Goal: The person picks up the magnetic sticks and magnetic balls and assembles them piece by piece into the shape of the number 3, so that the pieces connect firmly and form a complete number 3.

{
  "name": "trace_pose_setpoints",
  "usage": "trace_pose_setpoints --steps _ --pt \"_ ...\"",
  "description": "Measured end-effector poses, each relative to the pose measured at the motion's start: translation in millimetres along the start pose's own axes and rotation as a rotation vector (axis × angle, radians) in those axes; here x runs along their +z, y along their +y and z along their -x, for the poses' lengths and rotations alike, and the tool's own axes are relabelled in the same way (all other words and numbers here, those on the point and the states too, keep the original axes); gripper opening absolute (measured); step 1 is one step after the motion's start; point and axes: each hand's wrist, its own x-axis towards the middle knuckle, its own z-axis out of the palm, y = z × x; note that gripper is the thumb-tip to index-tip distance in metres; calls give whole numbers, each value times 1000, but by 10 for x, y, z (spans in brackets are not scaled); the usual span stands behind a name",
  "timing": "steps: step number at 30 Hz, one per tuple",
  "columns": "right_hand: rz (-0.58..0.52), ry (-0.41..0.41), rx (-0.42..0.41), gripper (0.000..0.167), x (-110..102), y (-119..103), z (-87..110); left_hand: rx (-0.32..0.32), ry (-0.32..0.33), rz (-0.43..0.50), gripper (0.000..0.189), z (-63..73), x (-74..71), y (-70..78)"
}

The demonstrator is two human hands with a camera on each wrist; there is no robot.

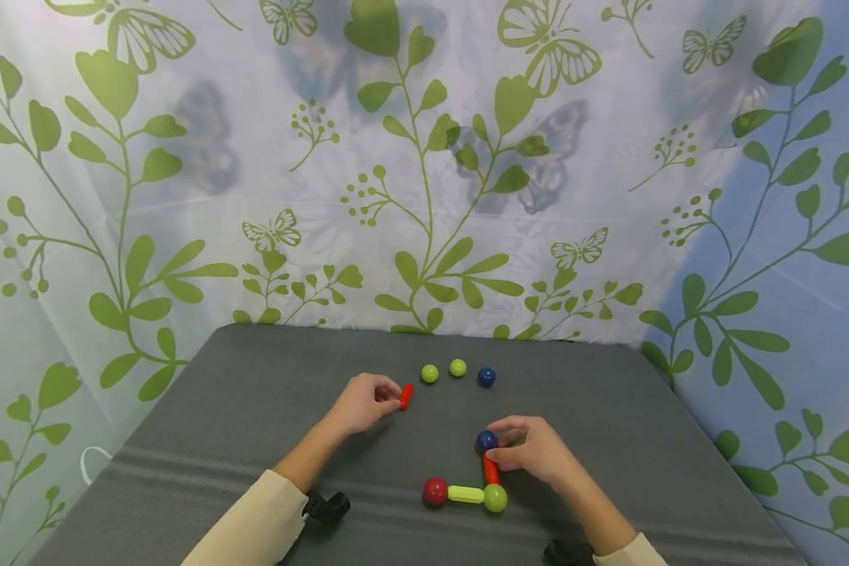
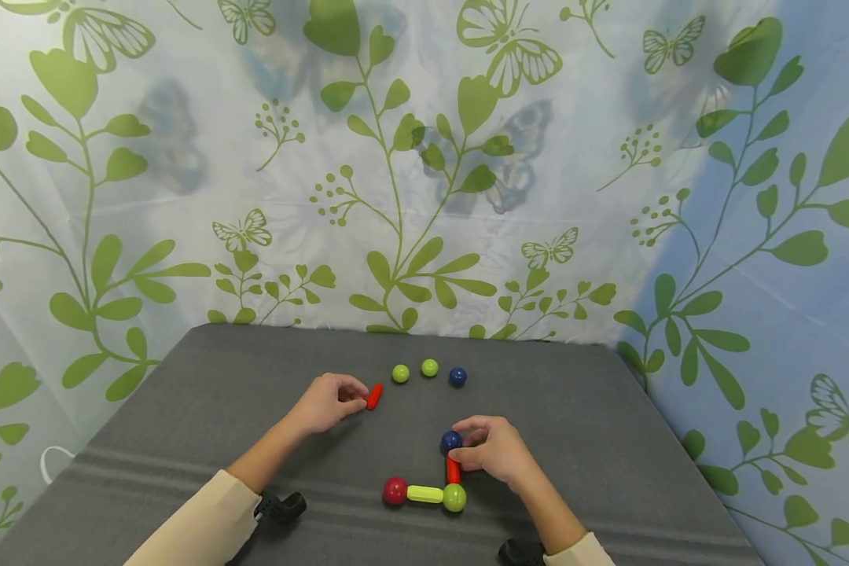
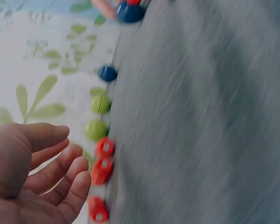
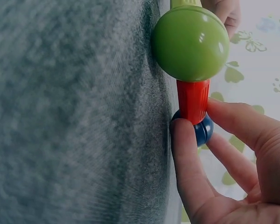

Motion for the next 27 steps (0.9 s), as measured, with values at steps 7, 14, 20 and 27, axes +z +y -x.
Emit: trace_pose_setpoints --steps 7,14,20,27 --pt "-3 19 26 51 10 -9 -11 -75 102 -107 15 -102 -197 -190" --pt "10 52 62 51 29 -21 11 -192 58 -203 21 -198 -250 -284" --pt "14 53 91 54 36 -31 19 -259 -7 -195 26 -263 -257 -300" --pt "-8 44 117 55 36 -18 -10 -291 -29 -180 23 -292 -235 -307"
